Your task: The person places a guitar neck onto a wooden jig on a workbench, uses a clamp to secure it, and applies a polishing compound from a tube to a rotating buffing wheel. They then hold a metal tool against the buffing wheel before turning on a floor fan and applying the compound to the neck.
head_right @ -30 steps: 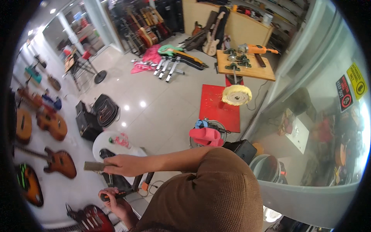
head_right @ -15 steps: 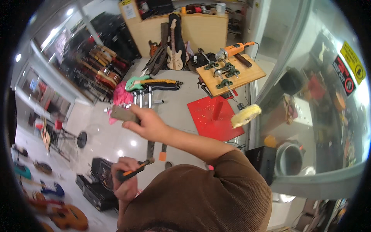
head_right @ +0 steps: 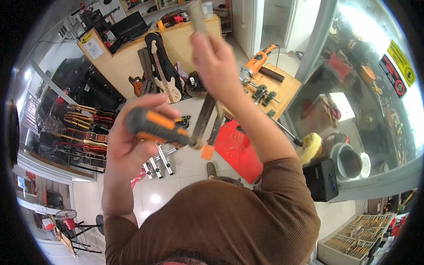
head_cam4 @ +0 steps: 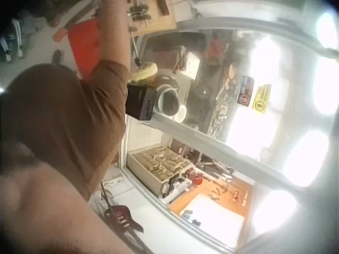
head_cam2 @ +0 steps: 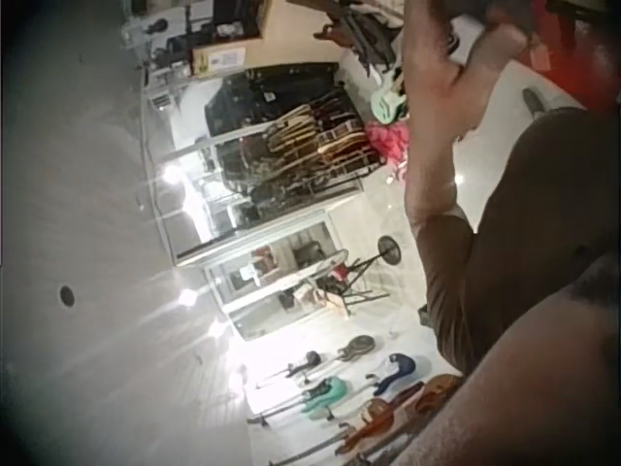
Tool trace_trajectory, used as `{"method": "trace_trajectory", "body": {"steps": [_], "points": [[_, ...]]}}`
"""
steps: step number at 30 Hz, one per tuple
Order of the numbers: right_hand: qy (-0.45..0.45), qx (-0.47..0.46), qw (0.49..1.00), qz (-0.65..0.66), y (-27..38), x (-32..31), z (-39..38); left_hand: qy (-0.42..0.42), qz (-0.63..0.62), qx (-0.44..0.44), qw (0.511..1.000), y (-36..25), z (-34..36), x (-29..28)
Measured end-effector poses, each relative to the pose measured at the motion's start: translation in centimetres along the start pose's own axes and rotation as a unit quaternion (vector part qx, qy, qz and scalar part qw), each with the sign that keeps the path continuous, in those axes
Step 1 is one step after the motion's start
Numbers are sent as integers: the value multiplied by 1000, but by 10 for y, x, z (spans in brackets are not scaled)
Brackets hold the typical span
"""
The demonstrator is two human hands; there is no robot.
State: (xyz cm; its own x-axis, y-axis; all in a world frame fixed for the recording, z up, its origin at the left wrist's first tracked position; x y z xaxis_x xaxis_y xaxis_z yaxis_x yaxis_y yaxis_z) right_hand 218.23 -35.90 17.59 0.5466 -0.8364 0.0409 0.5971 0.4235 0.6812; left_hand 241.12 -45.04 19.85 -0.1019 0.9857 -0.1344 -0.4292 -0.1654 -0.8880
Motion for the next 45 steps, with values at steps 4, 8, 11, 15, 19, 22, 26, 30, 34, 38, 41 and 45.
{"method": "trace_trajectory", "body": {"steps": [4,8,11,15,19,22,26,30,34,38,41,45], "points": [[-41,104,986,126,-53,-9,68,62,-8,29,998,36,80,-43],[-80,106,982,133,-101,-11,132,157,-1,48,986,68,169,-98],[-102,105,972,185,-125,-22,164,102,38,80,991,129,263,-133],[-123,140,946,265,-174,-5,204,205,-16,-42,978,231,355,-169],[-132,173,926,307,-243,-1,236,371,-78,-201,903,307,395,-192],[-164,200,912,319,-302,9,260,279,-291,-315,860,357,406,-220],[-56,287,925,242,-379,-1,293,242,-486,-297,785,425,432,-257],[-78,303,935,165,-419,-52,287,183,-449,-286,826,462,463,-297],[-152,260,918,259,-416,-101,270,158,-355,-269,881,482,507,-305],[-221,231,939,127,-399,-108,271,204,-349,-245,881,510,565,-294],[-295,236,926,-26,-398,-136,264,256,-286,-231,894,518,620,-258],[-365,181,907,-108,-397,-172,256,361,-210,-163,894,532,691,-212]]}}
Point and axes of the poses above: each hand's wrist, its own z-axis towards the middle knuckle, its own x-axis out of the palm, y = z × x, the point moved 1 cm from there along z, towards the middle knuckle, and after that the axes turned 3 degrees about -z, right-handed, at the moved point
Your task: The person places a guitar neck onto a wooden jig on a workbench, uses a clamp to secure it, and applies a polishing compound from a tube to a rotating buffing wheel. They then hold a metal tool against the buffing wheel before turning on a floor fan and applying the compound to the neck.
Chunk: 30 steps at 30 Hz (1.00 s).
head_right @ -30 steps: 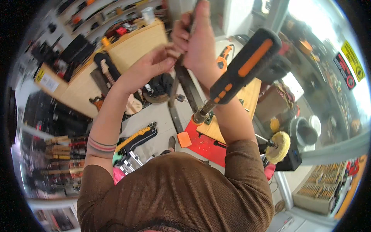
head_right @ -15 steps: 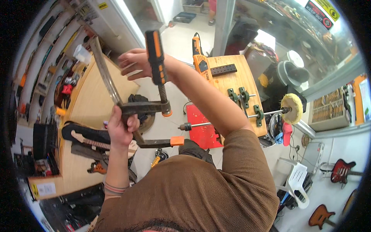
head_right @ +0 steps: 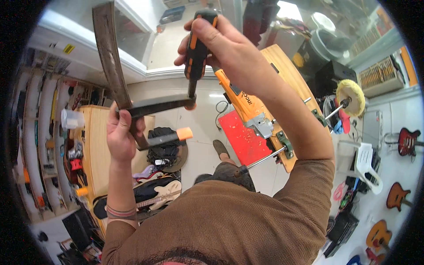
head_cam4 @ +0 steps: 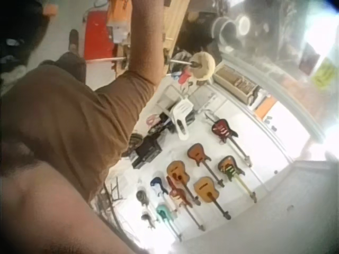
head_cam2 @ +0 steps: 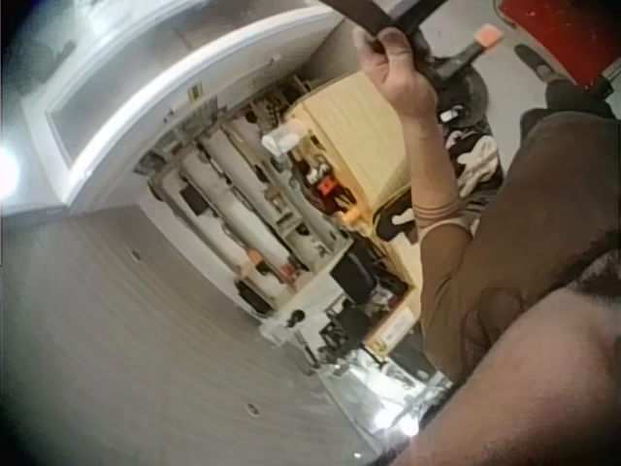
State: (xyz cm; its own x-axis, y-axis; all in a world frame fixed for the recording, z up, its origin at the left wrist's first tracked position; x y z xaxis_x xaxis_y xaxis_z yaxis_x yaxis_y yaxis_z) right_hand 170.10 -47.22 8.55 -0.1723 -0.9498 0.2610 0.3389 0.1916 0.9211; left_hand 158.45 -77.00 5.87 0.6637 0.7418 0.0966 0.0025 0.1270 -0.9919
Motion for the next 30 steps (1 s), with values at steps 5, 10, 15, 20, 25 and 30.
{"method": "trace_trajectory", "body": {"steps": [5,10,15,20,25,30], "points": [[-38,0,998,56,19,-27,17,117,43,35,992,-25,95,-9],[-196,-26,972,-124,57,-17,15,248,100,108,957,-61,186,-1],[-317,-39,916,-242,88,2,-12,384,134,163,899,-87,278,32],[-401,-77,861,-303,83,21,-22,503,122,222,826,-94,352,68],[-471,-109,846,-226,49,18,-27,600,124,221,759,-76,386,118],[-534,-84,825,-161,14,-2,-23,659,113,164,725,-27,418,151]]}}
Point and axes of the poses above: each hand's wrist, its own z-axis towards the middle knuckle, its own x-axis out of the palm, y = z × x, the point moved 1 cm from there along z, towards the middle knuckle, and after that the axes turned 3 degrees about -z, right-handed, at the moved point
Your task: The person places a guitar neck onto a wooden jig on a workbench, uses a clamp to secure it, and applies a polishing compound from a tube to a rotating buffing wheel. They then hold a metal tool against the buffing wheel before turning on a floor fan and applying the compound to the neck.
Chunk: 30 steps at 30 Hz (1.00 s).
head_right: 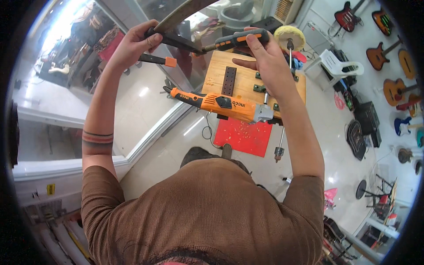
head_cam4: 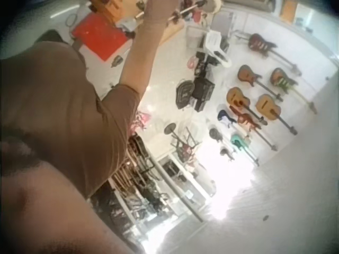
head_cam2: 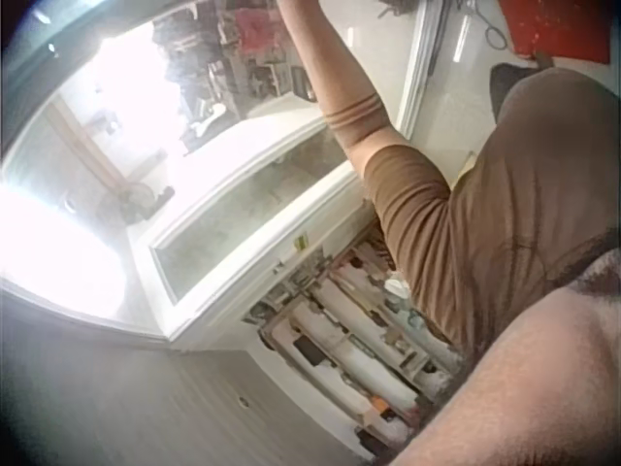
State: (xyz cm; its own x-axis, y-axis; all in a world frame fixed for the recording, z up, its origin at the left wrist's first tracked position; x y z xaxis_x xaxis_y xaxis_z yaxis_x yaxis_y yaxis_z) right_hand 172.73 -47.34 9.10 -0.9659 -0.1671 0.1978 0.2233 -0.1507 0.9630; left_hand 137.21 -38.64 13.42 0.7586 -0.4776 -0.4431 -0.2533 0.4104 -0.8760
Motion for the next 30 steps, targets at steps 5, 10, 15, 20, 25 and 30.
{"method": "trace_trajectory", "body": {"steps": [5,10,15,20,25,30], "points": [[-79,50,995,-46,-42,8,10,50,-105,-26,993,78,19,4],[-144,83,980,-114,-72,23,28,74,-177,-58,980,157,32,9],[-197,101,955,-197,-92,47,41,104,-239,-67,963,222,31,24],[-226,144,930,-250,-107,62,48,114,-247,-60,960,268,21,47],[-218,170,911,-306,-104,72,54,97,-315,-72,942,300,11,85],[-235,125,904,-334,-112,60,52,128,-426,-107,889,298,19,111]]}}
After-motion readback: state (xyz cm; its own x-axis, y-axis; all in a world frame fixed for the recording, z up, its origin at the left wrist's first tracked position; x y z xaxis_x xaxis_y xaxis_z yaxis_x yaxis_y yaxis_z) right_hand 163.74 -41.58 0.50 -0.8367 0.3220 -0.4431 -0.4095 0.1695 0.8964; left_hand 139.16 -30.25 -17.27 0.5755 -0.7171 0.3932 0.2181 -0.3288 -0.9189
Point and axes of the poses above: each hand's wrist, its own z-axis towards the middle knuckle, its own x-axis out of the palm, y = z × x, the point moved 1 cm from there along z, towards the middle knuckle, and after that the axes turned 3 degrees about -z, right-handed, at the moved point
